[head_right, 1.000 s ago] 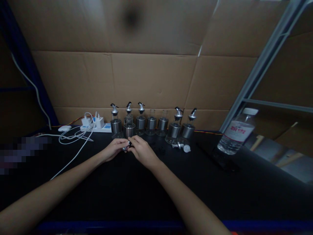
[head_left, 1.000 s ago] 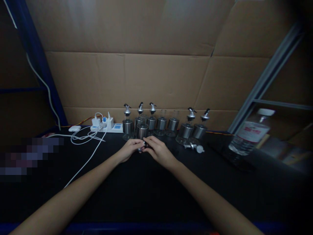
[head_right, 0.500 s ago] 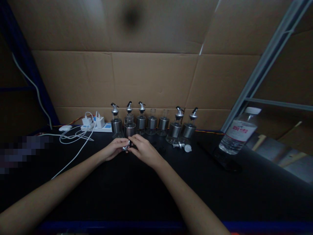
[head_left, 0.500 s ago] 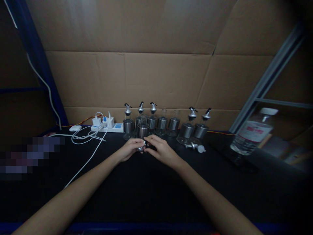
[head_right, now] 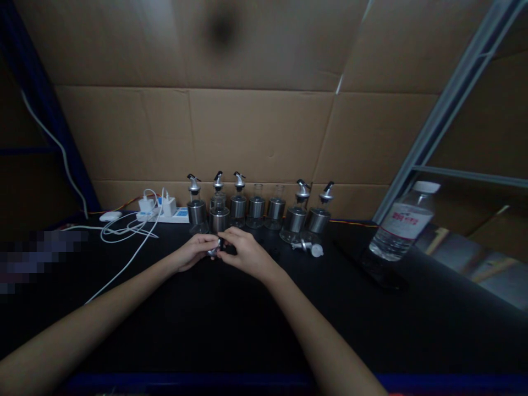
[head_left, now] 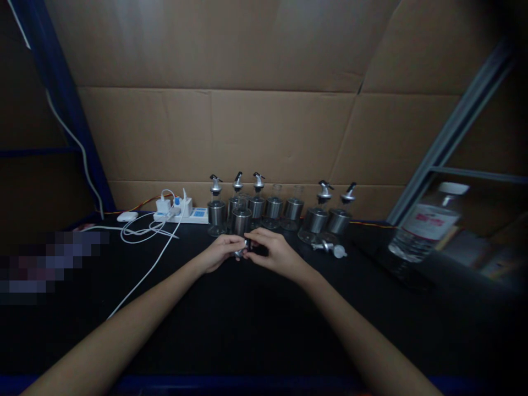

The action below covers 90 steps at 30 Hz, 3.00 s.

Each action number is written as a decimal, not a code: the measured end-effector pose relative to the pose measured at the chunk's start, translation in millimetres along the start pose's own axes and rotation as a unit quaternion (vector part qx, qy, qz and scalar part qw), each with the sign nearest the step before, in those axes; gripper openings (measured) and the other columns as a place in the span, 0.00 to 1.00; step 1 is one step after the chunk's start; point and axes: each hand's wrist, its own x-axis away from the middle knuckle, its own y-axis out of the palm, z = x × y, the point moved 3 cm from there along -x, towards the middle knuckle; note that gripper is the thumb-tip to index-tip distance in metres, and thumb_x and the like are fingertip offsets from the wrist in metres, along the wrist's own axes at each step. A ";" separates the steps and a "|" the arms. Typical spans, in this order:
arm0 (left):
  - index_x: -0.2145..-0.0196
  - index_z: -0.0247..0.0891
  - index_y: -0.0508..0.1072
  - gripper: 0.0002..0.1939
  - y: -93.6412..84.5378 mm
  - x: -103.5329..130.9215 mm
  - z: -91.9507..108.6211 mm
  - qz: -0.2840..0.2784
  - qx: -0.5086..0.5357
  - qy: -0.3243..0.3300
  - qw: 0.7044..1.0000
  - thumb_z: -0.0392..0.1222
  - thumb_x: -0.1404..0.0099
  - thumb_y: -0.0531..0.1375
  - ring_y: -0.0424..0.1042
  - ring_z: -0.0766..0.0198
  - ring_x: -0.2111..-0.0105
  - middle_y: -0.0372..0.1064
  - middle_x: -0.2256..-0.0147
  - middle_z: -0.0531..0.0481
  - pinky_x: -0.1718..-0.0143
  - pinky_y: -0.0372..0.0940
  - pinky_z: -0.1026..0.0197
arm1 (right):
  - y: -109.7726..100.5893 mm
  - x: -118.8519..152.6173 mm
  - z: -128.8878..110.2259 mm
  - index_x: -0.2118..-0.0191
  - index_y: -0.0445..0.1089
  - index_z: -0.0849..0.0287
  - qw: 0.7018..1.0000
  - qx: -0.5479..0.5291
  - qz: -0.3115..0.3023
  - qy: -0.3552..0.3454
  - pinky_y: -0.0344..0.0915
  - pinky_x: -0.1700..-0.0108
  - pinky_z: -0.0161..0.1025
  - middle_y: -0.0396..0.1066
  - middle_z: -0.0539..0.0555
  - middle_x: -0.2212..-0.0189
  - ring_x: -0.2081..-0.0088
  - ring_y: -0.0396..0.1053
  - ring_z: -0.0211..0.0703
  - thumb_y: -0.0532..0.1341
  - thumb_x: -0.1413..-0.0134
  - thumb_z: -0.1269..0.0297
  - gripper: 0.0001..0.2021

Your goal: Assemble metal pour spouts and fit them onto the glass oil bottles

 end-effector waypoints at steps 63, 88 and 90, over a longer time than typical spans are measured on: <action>0.72 0.31 0.69 0.11 4.4 -1.3 2.6 0.069 0.051 0.046 0.995 0.43 0.48 0.58 0.65 0.67 0.72 0.66 0.74 0.49 0.69 0.57 0.65 | 13.8 -3.4 -2.4 0.53 0.55 0.60 0.987 0.147 0.034 0.063 0.58 0.57 0.47 0.59 0.59 0.56 0.54 0.56 0.50 0.62 0.62 0.60 0.27; 0.74 0.33 0.68 0.11 -4.0 -1.5 3.1 0.206 -0.136 0.111 0.963 0.46 0.49 0.57 0.59 0.71 0.78 0.59 0.78 0.54 0.76 0.53 0.68 | -34.7 16.8 49.9 0.65 0.65 0.56 0.957 0.222 0.005 0.187 0.52 0.62 0.43 0.67 0.54 0.66 0.61 0.61 0.47 0.50 0.48 0.60 0.10; 0.75 0.33 0.68 0.11 -4.9 -0.9 3.7 0.220 -0.171 0.131 0.951 0.46 0.48 0.57 0.59 0.71 0.77 0.60 0.78 0.54 0.75 0.54 0.68 | -35.0 18.9 54.3 0.67 0.66 0.56 0.955 0.228 -0.020 0.189 0.52 0.63 0.42 0.67 0.53 0.67 0.61 0.61 0.47 0.53 0.51 0.60 0.08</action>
